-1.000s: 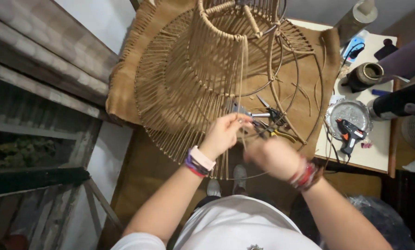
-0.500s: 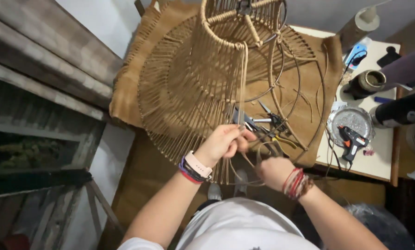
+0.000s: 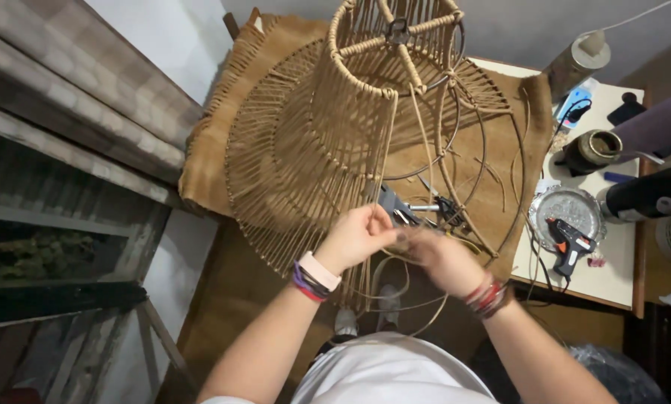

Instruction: Weaving a wicker lampshade by threading and securing rattan strands onto a frame.

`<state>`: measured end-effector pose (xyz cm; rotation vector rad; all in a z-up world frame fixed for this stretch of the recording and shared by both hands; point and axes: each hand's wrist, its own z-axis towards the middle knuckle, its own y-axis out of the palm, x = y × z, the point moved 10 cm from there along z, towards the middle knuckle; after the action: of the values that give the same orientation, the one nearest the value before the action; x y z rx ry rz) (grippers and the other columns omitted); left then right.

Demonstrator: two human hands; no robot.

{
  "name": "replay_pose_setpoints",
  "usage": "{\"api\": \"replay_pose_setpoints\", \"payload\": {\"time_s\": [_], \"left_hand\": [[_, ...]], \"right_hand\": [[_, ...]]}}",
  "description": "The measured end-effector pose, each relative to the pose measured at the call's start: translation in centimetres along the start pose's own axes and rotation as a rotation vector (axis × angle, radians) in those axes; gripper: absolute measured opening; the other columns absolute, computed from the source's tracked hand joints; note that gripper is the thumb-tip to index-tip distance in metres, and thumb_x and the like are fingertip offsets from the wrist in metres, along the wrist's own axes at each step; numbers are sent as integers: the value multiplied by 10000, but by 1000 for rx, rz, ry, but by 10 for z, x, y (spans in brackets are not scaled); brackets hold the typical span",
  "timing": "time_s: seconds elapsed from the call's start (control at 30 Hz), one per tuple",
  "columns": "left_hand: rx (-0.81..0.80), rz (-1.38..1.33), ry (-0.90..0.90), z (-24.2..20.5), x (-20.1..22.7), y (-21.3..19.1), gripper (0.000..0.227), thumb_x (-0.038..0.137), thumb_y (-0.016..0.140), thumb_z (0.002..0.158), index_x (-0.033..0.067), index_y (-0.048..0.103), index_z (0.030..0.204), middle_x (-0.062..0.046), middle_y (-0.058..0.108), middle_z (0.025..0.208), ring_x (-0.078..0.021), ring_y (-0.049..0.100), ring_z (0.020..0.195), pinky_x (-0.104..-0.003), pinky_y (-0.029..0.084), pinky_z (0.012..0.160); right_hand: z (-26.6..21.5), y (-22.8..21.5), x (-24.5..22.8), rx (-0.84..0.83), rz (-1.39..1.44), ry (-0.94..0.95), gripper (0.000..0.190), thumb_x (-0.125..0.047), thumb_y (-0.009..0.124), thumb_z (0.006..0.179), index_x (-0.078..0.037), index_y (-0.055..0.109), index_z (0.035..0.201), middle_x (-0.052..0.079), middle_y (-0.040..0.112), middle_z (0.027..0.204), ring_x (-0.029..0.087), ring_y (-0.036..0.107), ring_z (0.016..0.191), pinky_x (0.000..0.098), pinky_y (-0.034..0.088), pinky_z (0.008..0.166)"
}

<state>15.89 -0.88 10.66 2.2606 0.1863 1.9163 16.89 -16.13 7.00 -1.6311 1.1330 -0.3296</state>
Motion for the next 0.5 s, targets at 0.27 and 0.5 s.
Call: {"api": "replay_pose_setpoints", "payload": {"time_s": [0.27, 0.5], "left_hand": [[-100, -248, -67, -10, -7, 24, 340, 211, 411, 1079, -20, 651, 1147, -136, 772, 871, -60, 435, 289, -173, 272, 268], [124, 1127, 19, -4, 17, -8, 447, 463, 821, 748, 212, 584, 1031, -81, 759, 803, -325, 766, 784, -420, 597, 751]], "right_hand": [[-12, 56, 18, -199, -280, -17, 239, -437, 626, 869, -283, 781, 770, 54, 757, 726, 285, 762, 713, 388, 603, 648], [-30, -116, -34, 265, 1344, -485, 656, -409, 468, 965, 40, 504, 1442, 316, 629, 1364, 392, 596, 1299, 509, 432, 1085]]}}
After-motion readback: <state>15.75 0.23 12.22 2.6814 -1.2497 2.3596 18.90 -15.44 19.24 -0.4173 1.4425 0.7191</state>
